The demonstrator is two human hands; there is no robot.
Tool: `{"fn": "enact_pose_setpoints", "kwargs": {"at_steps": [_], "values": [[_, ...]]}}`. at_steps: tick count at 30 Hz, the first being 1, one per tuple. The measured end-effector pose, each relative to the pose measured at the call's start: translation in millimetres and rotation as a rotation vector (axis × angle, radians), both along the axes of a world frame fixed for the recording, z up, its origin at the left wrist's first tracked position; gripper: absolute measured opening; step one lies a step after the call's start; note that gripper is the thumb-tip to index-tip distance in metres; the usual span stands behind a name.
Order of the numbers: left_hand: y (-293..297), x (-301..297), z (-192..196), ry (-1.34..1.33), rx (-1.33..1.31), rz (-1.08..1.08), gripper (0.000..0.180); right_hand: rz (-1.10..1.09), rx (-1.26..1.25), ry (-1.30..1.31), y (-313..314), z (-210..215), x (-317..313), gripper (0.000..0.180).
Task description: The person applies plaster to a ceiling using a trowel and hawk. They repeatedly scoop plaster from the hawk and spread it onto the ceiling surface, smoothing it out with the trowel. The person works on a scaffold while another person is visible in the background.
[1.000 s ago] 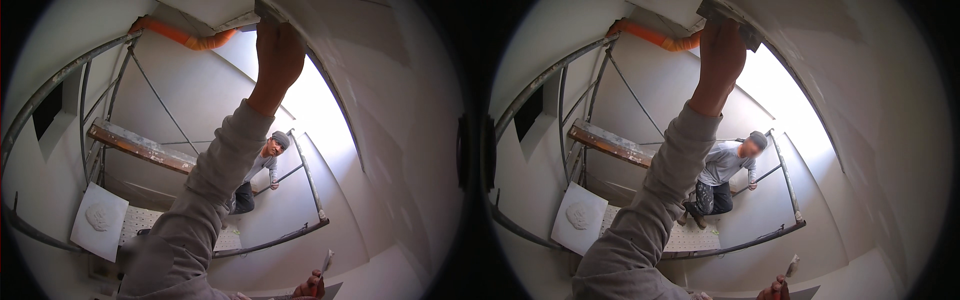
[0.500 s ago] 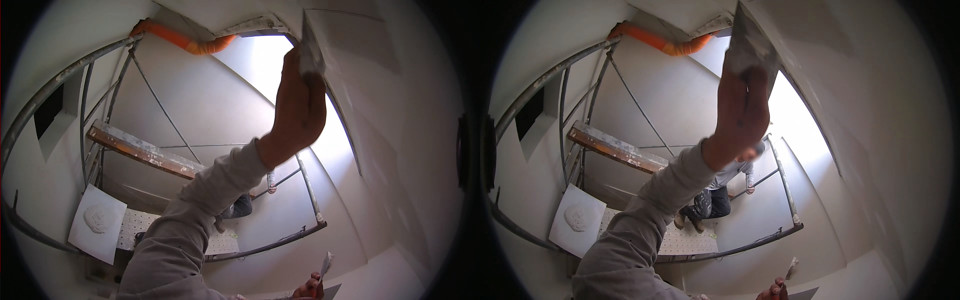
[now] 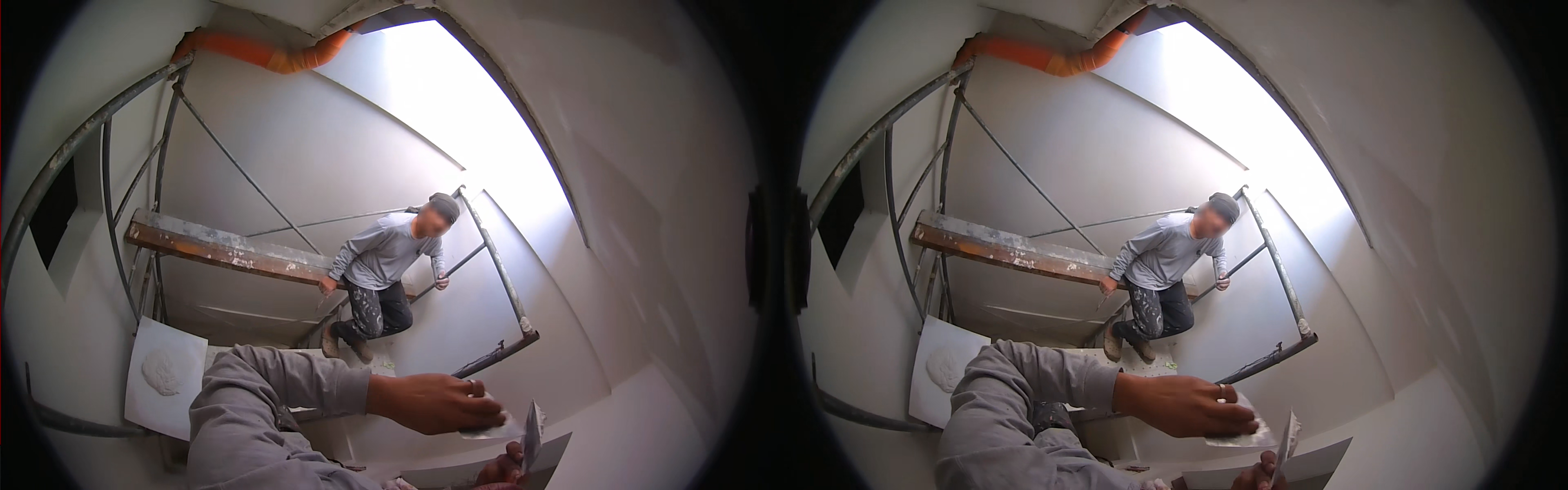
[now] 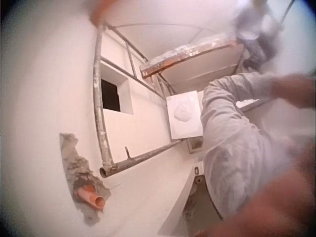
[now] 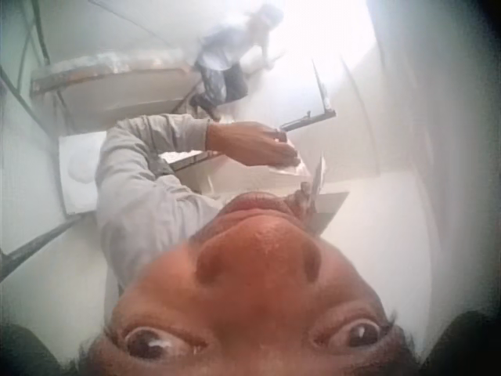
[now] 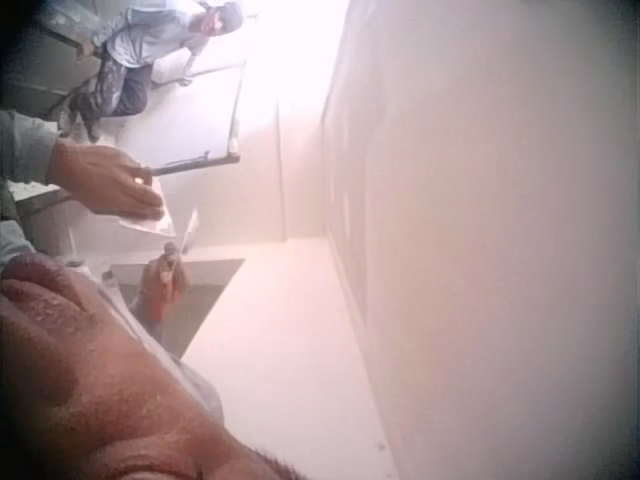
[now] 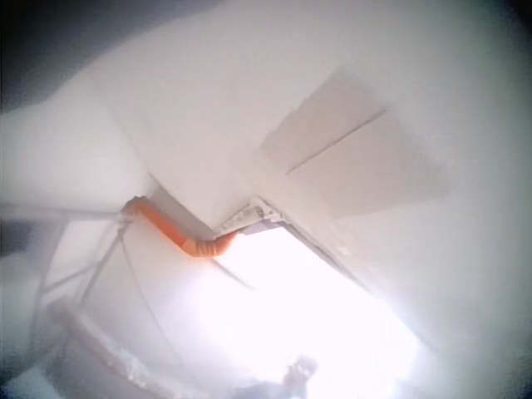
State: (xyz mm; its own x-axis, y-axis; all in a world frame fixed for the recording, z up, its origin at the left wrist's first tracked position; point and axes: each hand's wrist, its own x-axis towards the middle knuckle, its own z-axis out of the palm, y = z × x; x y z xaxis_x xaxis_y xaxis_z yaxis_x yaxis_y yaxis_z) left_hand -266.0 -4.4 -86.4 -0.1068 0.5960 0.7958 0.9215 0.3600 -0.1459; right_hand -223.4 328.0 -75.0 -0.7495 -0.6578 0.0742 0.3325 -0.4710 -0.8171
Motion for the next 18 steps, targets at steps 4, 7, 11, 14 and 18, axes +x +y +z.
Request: {"fn": "enact_pose_setpoints", "kwargs": {"at_steps": [4,7,11,14,18], "values": [[-30.1,-36.6,-58.3,-0.359,0.039,0.147,0.055,-0.709,0.607,0.182,6.8,-8.7,7.2,0.034],[-35.3,-49.1,-78.0,-0.791,0.552,0.195,0.034,-0.892,0.806,0.229,-32.9,9.8,10.5,0.046],[-3.8,-40.2,-118.1,-0.537,0.811,0.577,0.017,-0.482,-0.122,-0.001,-14.5,-7.1,-20.3,0.03],[20.7,-50.7,-160.2,-1.127,1.291,0.213,0.019,-0.7,-0.086,0.016,-22.3,-13.2,-28.8,0.022],[32.3,-38.7,-129.3,-1.739,1.504,-0.21,0.025,-0.79,0.163,0.134,-33.1,-21.8,-42.0,0.008]]}}
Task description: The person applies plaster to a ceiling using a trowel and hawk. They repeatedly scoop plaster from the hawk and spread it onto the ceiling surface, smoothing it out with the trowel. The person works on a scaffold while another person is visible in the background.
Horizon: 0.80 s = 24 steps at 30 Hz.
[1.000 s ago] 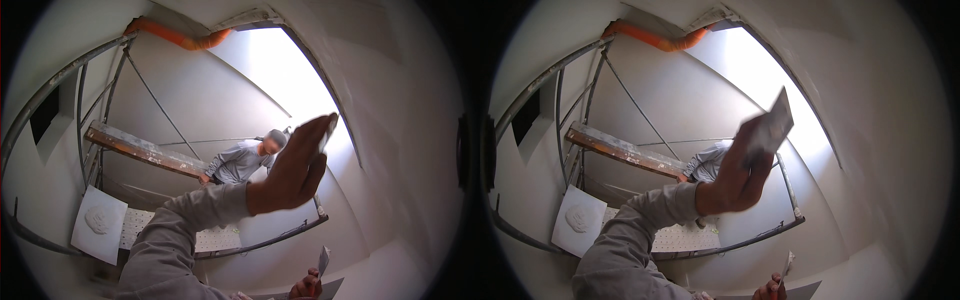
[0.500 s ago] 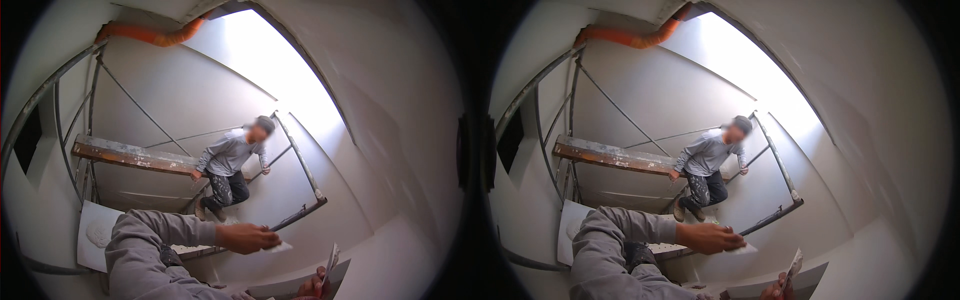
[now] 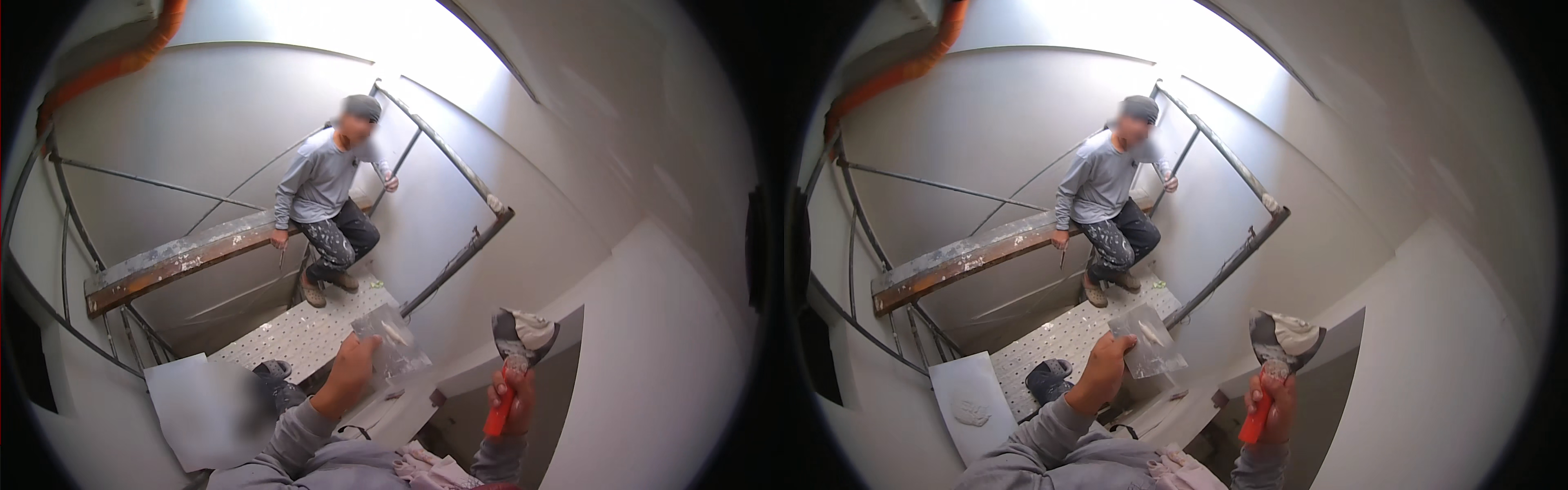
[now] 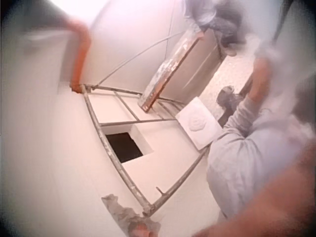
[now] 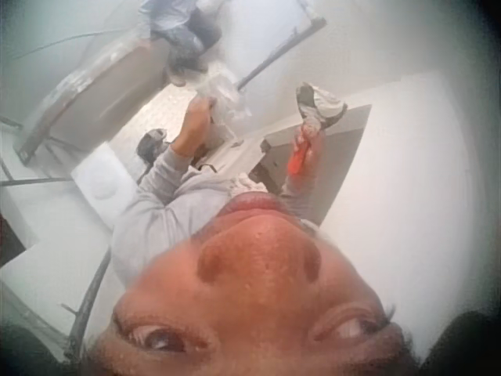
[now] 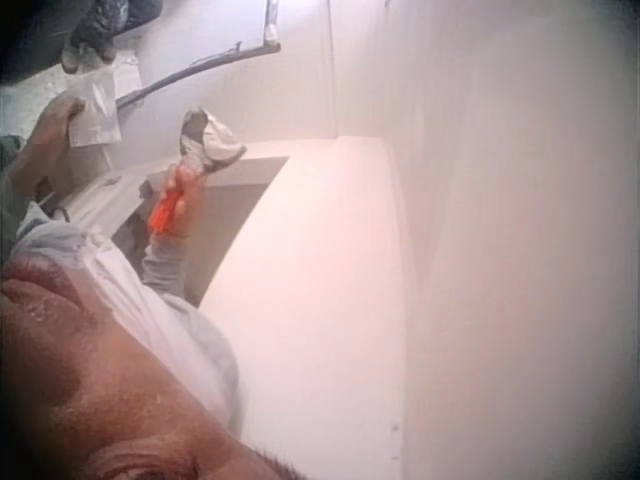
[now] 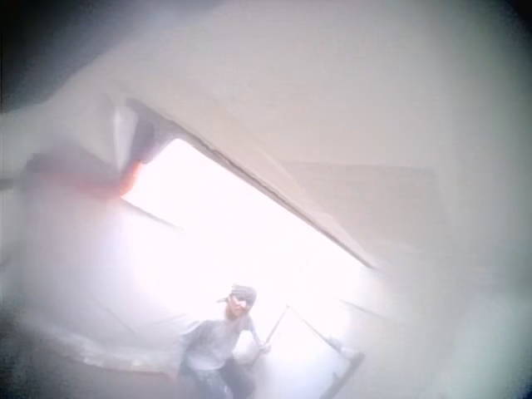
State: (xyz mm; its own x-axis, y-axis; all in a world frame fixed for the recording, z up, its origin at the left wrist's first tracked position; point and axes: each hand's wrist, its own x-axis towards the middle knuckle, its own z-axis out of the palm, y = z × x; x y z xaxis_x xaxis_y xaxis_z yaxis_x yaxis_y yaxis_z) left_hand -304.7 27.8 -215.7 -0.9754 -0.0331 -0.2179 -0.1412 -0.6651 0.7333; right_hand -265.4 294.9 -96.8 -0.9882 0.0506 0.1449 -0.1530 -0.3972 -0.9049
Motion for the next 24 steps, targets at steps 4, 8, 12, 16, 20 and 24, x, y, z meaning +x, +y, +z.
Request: {"fn": "enact_pose_setpoints", "kwargs": {"at_steps": [4,8,12,16,20,24], "values": [[0.6,-9.8,3.4,0.067,0.036,0.006,0.028,-0.032,0.184,0.03,-9.4,-16.1,-18.3,0.013],[17.2,0.6,108.4,0.045,0.292,-0.18,0.027,-0.082,0.331,0.06,-7.2,-34.4,-41.0,0.013],[39.8,-10.8,123.2,0.008,0.376,-0.387,0.023,-0.106,0.558,0.172,9.2,-43.1,-37.3,0.01],[49.3,-13.7,139.4,-0.077,0.388,-0.451,0.023,-0.193,0.66,0.266,18.2,-41.5,-39.7,0.009],[51.7,-11.4,135.7,-0.08,0.348,-0.484,0.022,-0.159,0.763,0.253,40.8,-39.2,-38.2,0.01],[56.1,-4.0,112.3,0.068,0.255,-0.244,0.02,-0.204,0.385,0.018,30.9,-15.5,-15.2,0.019]]}}
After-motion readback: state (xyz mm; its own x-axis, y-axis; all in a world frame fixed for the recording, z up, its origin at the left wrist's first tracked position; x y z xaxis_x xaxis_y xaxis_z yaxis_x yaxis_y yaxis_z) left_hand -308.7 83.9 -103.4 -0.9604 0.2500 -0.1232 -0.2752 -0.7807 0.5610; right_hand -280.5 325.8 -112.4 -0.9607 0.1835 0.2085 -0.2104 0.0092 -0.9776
